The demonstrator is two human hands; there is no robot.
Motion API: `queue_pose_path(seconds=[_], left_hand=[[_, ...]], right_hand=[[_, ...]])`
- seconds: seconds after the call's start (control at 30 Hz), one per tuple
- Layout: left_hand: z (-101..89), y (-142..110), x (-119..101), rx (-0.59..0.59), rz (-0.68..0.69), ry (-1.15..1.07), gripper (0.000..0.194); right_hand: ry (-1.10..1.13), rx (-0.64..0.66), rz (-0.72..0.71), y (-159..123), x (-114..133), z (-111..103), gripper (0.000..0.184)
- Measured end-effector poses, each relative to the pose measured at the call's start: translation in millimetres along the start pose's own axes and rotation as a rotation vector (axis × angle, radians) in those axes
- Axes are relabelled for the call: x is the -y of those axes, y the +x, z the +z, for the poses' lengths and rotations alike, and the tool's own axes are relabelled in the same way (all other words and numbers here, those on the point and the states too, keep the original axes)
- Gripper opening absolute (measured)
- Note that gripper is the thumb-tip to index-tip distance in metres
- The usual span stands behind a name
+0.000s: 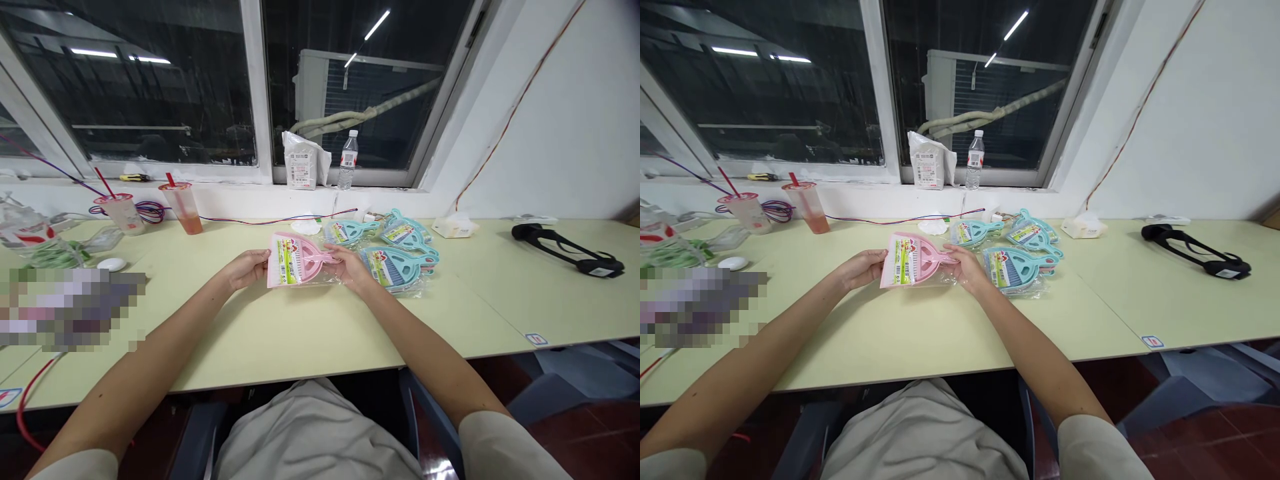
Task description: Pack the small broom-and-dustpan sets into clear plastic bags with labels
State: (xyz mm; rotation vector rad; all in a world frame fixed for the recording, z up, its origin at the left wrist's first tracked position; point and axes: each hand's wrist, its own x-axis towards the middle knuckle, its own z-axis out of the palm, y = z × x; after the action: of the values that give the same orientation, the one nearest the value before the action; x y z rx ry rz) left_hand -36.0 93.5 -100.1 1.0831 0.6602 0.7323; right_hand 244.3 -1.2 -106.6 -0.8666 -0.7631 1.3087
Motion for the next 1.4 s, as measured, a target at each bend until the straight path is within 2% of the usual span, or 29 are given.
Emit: queue_pose_path(seconds=[0.23, 0.33, 0.47, 0.57, 0.63, 0.67, 0.73, 0.83, 0.9, 0.93, 0.97, 1.1, 1.17, 1.23, 1.27, 1.33, 1.4], left_hand=[[5.5, 2.5, 4.1, -0.164, 0.079, 0.031, 0.005], [4.8, 1.8, 3.6, -0.212, 0.127, 0.061, 0.008], [-7.3, 1.8, -1.7, -0.306, 0.119, 0.208, 0.015], [-21.2, 4.1, -5.0, -0.353, 0.100, 0.387, 0.015], [-29.2, 6.9, -4.1, -0.372, 0.115, 0.543, 0.014], [-32.2, 8.6, -2.7, -0.366, 0.129, 0.628, 0.013], [-35.4, 11.7, 1.1, -0.319, 0.171, 0.774, 0.012], [-33.0, 14.0, 5.2, -0.231, 0.227, 0.929, 0.008], [-28.1, 13.0, 4.8, -0.189, 0.229, 0.993, 0.012], [-25.1, 11.8, 3.9, -0.167, 0.219, 1.001, 0.015], [-22.2, 10.2, 2.8, -0.144, 0.211, 0.994, 0.018], [-9.7, 2.6, 2.4, -0.024, 0.305, 0.978, 0.022], [-1.2, -0.6, 6.6, 0.050, 0.372, 1.005, 0.026], [9.9, -3.2, 13.2, 0.126, 0.384, 1.011, 0.030], [16.2, -4.3, 16.9, 0.158, 0.384, 1.014, 0.031], [28.5, -6.3, 23.9, 0.197, 0.395, 1.021, 0.031], [37.5, -7.8, 28.6, 0.187, 0.417, 1.017, 0.029]], right_hand=[[-0.042, -0.088, 0.010, 1.9, 2.4, -2.8, 0.030], [-0.093, -0.145, 0.023, 3.1, 2.4, -4.7, 0.027], [-0.171, -0.200, 0.011, 7.0, -2.1, -6.8, 0.026], [-0.300, -0.159, 0.030, 8.5, -7.2, -7.7, 0.025], [-0.511, -0.060, 0.076, 5.3, -7.5, -7.5, 0.027], [-0.631, 0.033, 0.099, 1.9, -6.0, -6.9, 0.028], [-0.816, 0.318, 0.155, -8.2, 0.1, -4.2, 0.025], [-0.901, 0.787, 0.350, -27.6, 11.0, 4.2, 0.023], [-0.945, 0.926, 0.432, -38.6, 13.9, 12.1, 0.027], [-0.979, 0.925, 0.385, -42.6, 13.3, 16.3, 0.027], [-1.011, 0.874, 0.269, -45.3, 11.4, 20.5, 0.025], [-1.083, 0.510, -0.412, -45.6, -4.2, 32.5, 0.023], [-1.139, 0.444, -0.621, -41.1, -13.4, 33.6, 0.020], [-1.195, 0.355, -0.680, -34.4, -22.4, 30.8, 0.025], [-1.214, 0.274, -0.652, -30.5, -26.5, 27.9, 0.030], [-1.237, 0.129, -0.507, -22.1, -33.5, 20.2, 0.047], [-1.238, 0.106, -0.339, -14.2, -38.2, 11.5, 0.069]])
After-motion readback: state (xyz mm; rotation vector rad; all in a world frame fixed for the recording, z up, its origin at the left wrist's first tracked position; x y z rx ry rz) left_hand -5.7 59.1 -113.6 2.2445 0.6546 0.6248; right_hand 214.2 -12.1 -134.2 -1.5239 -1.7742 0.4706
